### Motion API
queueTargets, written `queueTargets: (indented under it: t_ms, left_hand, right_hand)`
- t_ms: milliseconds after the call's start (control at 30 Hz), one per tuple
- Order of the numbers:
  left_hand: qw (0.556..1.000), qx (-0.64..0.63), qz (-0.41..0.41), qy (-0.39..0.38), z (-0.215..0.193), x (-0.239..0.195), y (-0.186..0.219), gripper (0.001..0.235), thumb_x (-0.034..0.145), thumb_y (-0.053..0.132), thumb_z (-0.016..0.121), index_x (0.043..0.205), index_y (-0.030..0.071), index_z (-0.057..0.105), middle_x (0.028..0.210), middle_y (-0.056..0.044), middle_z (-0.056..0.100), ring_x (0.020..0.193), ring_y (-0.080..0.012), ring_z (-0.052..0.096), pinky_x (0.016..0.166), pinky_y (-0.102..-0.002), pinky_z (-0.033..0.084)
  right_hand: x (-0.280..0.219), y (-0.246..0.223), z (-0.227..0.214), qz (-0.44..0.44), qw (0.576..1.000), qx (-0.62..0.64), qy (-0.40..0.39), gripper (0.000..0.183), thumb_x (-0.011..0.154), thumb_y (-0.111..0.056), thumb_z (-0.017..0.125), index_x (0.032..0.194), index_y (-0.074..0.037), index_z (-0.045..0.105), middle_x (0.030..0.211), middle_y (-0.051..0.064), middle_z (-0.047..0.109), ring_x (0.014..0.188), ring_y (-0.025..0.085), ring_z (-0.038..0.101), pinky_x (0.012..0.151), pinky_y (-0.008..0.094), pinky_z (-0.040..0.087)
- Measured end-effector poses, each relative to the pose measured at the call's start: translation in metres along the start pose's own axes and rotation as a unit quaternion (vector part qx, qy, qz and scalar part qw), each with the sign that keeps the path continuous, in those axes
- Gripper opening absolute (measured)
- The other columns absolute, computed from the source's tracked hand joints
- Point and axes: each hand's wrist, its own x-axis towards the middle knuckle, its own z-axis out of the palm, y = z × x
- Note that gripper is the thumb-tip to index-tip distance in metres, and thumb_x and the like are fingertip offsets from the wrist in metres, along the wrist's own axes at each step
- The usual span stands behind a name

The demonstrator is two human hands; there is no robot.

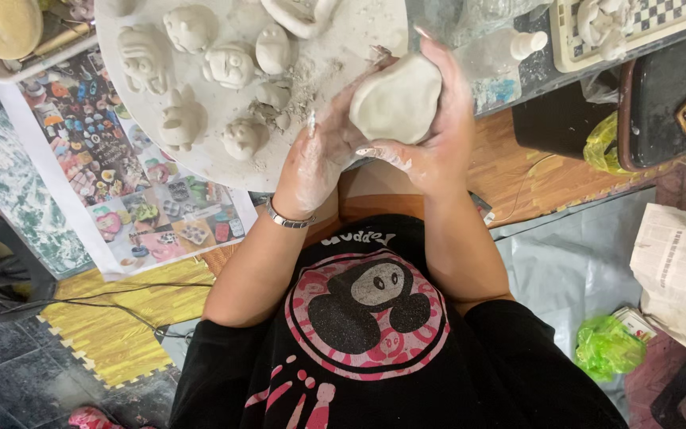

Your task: The person shapes a lump of clay by hand into a small bowl-like form. They repeatedly press, smooth, and thin the walls while rotating the piece, then place it on a tray with other clay items.

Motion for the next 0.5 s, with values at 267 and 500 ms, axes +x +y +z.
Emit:
queueTargets:
  t_ms: [267, 500]
  left_hand:
    - [0.982, 0.102, 0.065, 0.143, 0.012, 0.004, 0.001, 0.072, 0.110, 0.056, 0.060, 0.159, 0.009, 0.035, 0.166, -0.012, 0.035, 0.147, -0.0265, 0.039, 0.121, -0.046, 0.039]
    - [0.989, 0.056, 0.092, 0.098, 0.003, 0.008, 0.001, 0.076, 0.107, 0.062, 0.053, 0.161, 0.012, 0.035, 0.165, -0.009, 0.035, 0.152, -0.0274, 0.035, 0.128, -0.047, 0.030]
  right_hand:
    - [0.009, -0.030, 0.017, 0.054, 0.987, 0.108, 0.102, 0.120, 0.071, -0.033, 0.098, 0.159, -0.007, 0.022, 0.145, 0.010, 0.048, 0.126, 0.024, 0.062, 0.110, 0.040, 0.058]
    - [-0.005, -0.039, 0.037, 0.082, 0.996, -0.004, -0.027, 0.103, 0.089, -0.025, 0.090, 0.164, -0.005, 0.023, 0.149, 0.018, 0.048, 0.134, 0.027, 0.056, 0.119, 0.043, 0.046]
